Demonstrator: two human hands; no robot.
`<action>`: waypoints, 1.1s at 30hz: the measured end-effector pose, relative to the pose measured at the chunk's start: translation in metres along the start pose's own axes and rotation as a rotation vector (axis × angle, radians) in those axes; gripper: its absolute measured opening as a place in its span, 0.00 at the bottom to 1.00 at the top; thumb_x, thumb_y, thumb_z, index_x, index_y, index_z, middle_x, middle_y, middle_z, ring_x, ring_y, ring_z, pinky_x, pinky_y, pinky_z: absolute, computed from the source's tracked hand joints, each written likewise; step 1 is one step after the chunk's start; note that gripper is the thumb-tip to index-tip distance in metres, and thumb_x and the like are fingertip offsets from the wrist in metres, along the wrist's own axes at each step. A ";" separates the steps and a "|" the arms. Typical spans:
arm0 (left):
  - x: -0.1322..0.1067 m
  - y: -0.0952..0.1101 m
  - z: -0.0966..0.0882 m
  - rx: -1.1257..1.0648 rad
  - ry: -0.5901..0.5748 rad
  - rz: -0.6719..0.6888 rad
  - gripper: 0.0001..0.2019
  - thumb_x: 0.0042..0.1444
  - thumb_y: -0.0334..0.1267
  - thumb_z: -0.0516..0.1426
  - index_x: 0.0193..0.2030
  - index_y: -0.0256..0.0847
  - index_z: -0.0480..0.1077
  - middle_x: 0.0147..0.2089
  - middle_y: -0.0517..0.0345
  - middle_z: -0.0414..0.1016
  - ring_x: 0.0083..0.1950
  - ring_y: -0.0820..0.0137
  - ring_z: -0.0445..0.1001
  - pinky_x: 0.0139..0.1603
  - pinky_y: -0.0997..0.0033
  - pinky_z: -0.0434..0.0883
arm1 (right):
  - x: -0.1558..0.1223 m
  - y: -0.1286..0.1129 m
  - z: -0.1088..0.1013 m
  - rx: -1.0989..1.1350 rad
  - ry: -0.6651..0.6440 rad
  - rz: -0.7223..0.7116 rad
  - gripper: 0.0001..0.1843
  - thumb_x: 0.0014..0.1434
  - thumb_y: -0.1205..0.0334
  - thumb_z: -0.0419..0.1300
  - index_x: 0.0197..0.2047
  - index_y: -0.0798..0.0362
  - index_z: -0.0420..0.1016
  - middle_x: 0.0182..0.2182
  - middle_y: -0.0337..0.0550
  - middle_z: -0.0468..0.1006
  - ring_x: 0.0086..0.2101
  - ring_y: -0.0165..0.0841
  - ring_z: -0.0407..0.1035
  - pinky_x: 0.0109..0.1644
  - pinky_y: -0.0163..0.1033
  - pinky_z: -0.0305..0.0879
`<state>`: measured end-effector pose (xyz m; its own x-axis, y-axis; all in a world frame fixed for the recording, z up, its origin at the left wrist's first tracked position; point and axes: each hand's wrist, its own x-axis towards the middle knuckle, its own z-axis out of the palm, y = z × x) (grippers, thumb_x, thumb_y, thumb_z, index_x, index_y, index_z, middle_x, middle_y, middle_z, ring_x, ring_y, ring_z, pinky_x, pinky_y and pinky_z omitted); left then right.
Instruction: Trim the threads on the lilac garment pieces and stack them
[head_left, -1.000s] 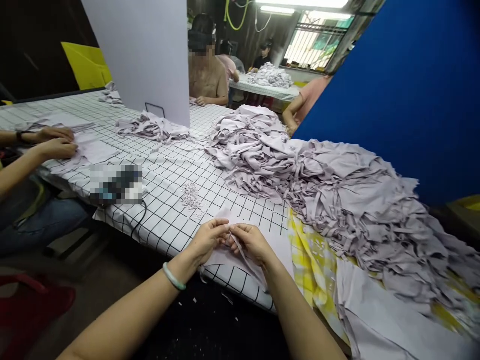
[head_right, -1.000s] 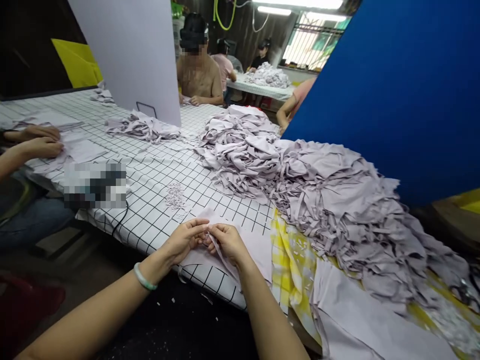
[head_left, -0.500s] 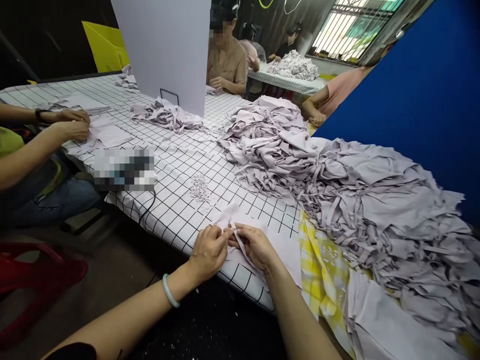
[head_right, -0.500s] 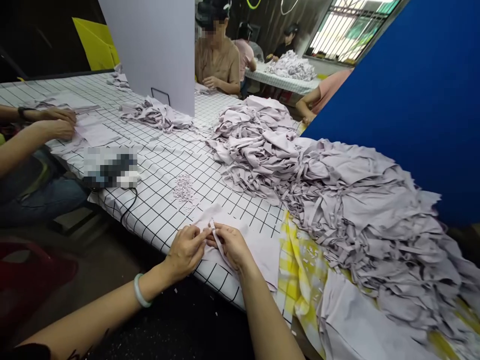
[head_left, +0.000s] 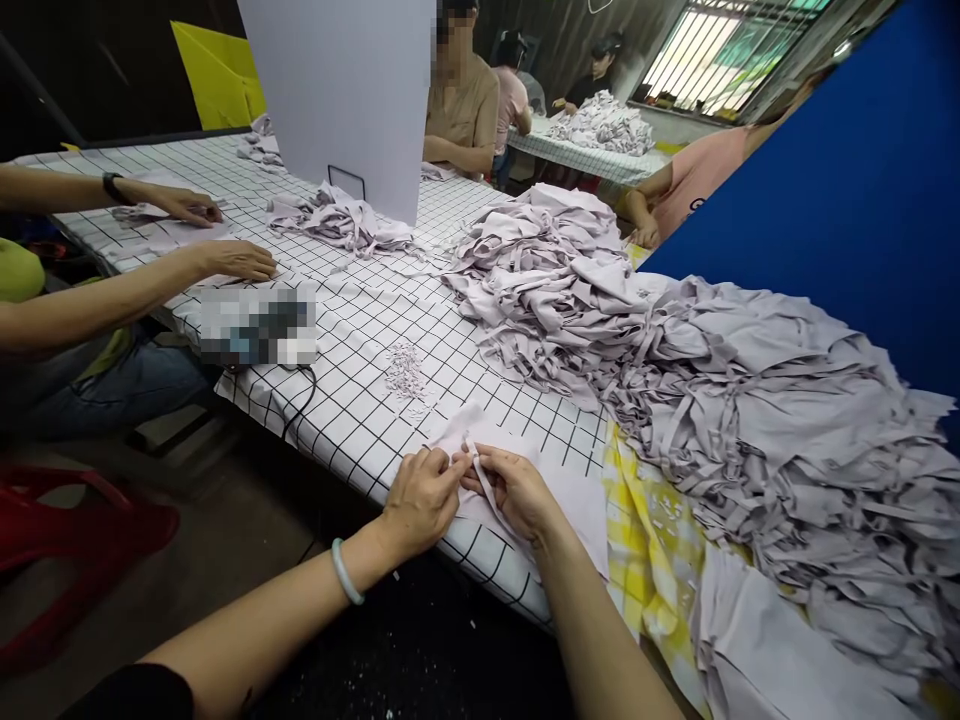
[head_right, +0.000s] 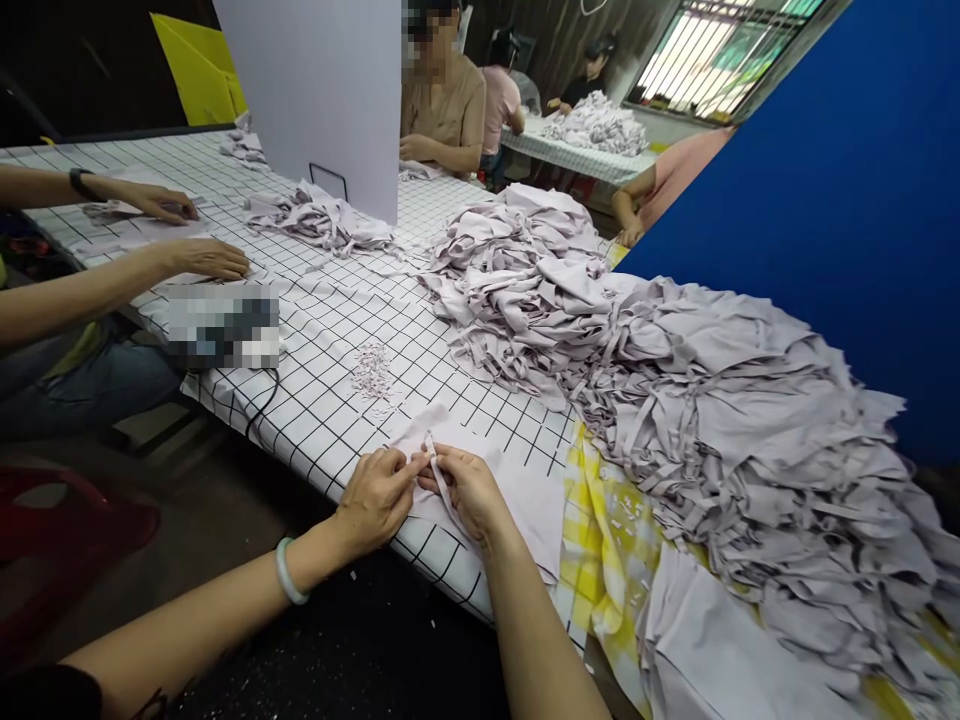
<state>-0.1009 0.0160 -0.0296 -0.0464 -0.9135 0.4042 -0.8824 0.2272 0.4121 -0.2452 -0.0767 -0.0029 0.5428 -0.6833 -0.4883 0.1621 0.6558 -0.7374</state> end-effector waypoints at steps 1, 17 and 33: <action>0.001 -0.001 0.000 -0.032 0.009 -0.011 0.22 0.62 0.30 0.50 0.63 0.43 0.67 0.40 0.52 0.69 0.41 0.62 0.66 0.43 0.60 0.66 | 0.000 0.000 0.000 -0.002 -0.005 0.001 0.11 0.49 0.67 0.66 0.38 0.58 0.82 0.35 0.49 0.84 0.36 0.35 0.79 0.43 0.37 0.76; 0.082 -0.032 -0.027 -0.709 -0.355 -0.158 0.08 0.47 0.30 0.59 0.36 0.42 0.73 0.34 0.58 0.74 0.38 0.67 0.69 0.46 0.68 0.67 | -0.011 0.002 0.004 -0.370 0.144 -0.237 0.23 0.52 0.46 0.68 0.44 0.53 0.73 0.35 0.43 0.78 0.25 0.28 0.68 0.22 0.32 0.60; 0.130 -0.033 -0.034 -0.901 -0.814 -0.430 0.07 0.47 0.37 0.62 0.31 0.37 0.72 0.21 0.63 0.68 0.18 0.77 0.63 0.15 0.79 0.56 | -0.008 0.003 -0.006 -0.365 0.245 -0.270 0.20 0.51 0.44 0.68 0.33 0.53 0.76 0.24 0.39 0.76 0.17 0.23 0.53 0.18 0.32 0.47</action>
<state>-0.0623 -0.0989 0.0375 -0.3904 -0.8392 -0.3785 -0.2864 -0.2800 0.9163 -0.2541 -0.0715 -0.0041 0.3056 -0.8966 -0.3207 -0.0519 0.3206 -0.9458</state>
